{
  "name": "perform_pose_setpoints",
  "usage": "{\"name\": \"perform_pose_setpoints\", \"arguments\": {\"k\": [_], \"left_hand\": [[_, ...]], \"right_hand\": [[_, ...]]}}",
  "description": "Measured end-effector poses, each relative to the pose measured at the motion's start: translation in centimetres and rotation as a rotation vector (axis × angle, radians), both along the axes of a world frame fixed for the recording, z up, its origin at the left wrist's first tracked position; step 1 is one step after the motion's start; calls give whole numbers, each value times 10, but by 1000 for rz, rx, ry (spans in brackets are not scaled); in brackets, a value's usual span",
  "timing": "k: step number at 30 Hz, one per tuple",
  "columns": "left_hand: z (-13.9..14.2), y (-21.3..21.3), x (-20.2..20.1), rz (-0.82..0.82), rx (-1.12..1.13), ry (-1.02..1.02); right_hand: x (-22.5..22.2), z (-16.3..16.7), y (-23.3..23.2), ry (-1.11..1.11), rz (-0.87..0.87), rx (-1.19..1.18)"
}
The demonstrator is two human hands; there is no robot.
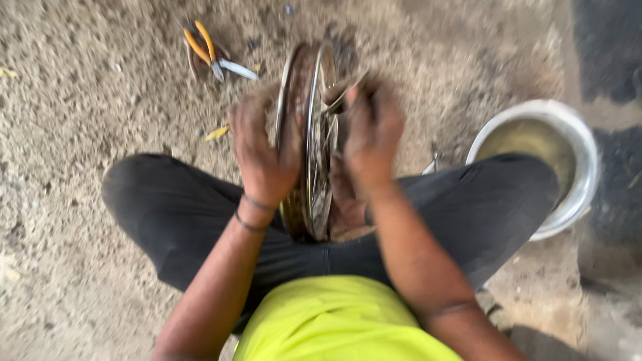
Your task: The person manually repairs and constructs a bicycle wheel rim by systematically installing, tightening, and cleaning spokes inside the rim structure, utilizing a small hand tool and a cleaning cloth.
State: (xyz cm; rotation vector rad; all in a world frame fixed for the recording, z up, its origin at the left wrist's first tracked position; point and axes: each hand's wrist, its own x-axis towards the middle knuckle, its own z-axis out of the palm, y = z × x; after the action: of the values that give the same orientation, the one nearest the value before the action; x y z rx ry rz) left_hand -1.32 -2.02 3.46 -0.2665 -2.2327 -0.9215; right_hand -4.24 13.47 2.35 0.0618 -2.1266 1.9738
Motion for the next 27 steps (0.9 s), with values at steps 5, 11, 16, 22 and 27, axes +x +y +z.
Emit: {"name": "perform_pose_setpoints", "arguments": {"k": [5,11,16,22,27], "left_hand": [[-49,-12,-2,-239,1043,-817],[-92,-29,1,-292,1095,-801],[-88,-40,-8,-426,1119,-949],[-72,-52,-12,-494,1283,-1028],[-73,-57,-9,-478,1294,-1019]], "right_hand": [[-37,-21,48,-467,515,358],[-26,-54,12,-395,505,316],[-28,-62,21,-413,672,39],[-10,-74,4,-543,848,-219],[-12,-76,4,-627,867,-146]]}}
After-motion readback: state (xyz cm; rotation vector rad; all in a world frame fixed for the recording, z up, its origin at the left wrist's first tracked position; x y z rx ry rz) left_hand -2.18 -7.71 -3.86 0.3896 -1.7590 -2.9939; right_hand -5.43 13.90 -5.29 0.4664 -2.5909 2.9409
